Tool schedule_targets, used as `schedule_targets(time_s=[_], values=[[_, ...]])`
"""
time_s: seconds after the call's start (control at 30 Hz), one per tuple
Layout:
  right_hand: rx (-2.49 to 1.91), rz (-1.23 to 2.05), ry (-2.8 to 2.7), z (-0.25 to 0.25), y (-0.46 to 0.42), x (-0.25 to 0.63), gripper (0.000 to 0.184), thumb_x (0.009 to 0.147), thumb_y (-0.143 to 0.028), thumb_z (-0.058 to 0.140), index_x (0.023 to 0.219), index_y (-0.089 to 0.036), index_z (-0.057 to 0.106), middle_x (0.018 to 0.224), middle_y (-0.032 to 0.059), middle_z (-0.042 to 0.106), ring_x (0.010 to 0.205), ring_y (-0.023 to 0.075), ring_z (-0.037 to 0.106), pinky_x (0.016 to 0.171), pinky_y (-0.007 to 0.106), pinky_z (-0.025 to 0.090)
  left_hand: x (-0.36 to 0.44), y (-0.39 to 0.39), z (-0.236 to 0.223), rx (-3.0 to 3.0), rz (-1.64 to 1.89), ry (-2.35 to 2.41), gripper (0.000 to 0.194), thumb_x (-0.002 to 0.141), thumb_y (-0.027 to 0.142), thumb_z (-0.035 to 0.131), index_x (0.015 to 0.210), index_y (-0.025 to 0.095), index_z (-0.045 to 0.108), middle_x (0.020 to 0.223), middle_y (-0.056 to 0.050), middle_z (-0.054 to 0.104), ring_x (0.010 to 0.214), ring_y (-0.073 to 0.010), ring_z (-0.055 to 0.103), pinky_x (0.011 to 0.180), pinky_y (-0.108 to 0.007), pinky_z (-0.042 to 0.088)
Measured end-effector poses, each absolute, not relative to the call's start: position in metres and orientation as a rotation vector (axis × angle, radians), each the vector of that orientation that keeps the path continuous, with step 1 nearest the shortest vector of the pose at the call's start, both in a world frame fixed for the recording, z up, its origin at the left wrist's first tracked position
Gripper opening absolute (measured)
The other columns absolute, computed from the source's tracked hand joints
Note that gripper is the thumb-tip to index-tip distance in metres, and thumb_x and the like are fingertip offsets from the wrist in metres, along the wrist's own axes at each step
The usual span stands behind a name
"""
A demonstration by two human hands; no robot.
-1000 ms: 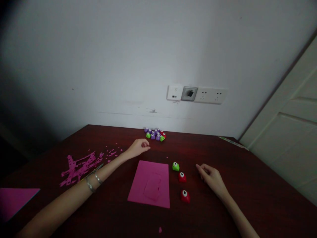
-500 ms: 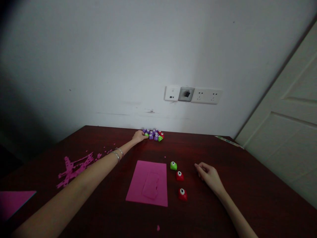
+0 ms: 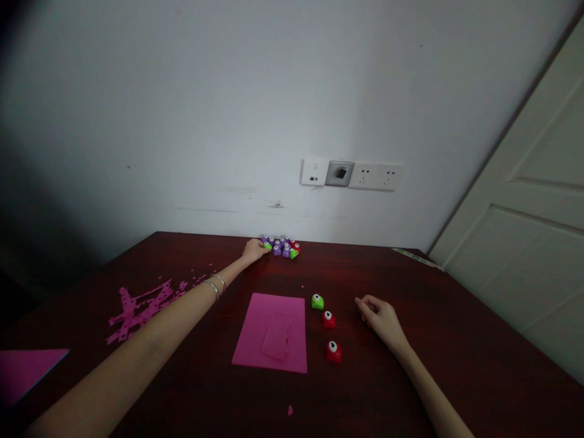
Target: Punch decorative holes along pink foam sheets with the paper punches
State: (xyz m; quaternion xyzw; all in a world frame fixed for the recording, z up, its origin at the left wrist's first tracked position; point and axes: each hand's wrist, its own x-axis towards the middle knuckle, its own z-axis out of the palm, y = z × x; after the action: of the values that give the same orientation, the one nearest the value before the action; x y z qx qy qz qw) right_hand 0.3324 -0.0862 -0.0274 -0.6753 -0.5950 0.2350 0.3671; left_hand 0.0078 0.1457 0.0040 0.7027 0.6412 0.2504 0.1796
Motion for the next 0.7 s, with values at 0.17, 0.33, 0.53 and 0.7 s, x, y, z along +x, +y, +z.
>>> schedule_targets(time_s=[0.17,0.33,0.53,0.7], values=[[-1.725,0.607,-1.529,-0.027,-0.086,0.331,0.045,0.075,-0.062,0.046,0.058,-0.020,0.048,0.049,-0.0029,0.047,0.045,0.0123,0.045,0.047,0.024,0.038,-0.004,0.134,0.034,2.066,0.858,1.617,0.026,0.068,0.038,0.063,0.072,0.013,0.066,0.066,-0.002,0.062,0.066,-0.0138,0.055,0.058,-0.022,0.036],[-1.733,0.625,-1.518,-0.024,-0.088,0.327,0.044,0.076,-0.060,0.046,0.058,-0.020,0.047,0.050,-0.0027,0.048,0.045,0.0123,0.045,0.047,0.024,0.038,-0.018,0.091,0.067,2.179,0.956,1.238,0.028,0.068,0.037,0.063,0.078,0.011,0.066,0.069,-0.002,0.062,0.065,-0.0118,0.052,0.059,-0.021,0.036],[-1.741,0.632,-1.517,-0.023,-0.089,0.326,0.042,0.077,-0.058,0.046,0.057,-0.020,0.046,0.049,-0.0033,0.047,0.045,0.0120,0.045,0.047,0.024,0.037,-0.023,0.024,0.082,2.197,0.833,1.005,0.029,0.068,0.036,0.062,0.084,0.012,0.067,0.072,-0.003,0.062,0.064,-0.0110,0.051,0.059,-0.023,0.037],[-1.734,0.639,-1.510,-0.023,-0.087,0.325,0.043,0.075,-0.059,0.048,0.056,-0.020,0.047,0.048,-0.0028,0.048,0.044,0.0122,0.045,0.047,0.024,0.038,-0.022,-0.005,0.076,2.188,0.736,0.991,0.026,0.065,0.032,0.065,0.083,0.013,0.067,0.073,-0.003,0.063,0.065,-0.0107,0.052,0.060,-0.023,0.039]])
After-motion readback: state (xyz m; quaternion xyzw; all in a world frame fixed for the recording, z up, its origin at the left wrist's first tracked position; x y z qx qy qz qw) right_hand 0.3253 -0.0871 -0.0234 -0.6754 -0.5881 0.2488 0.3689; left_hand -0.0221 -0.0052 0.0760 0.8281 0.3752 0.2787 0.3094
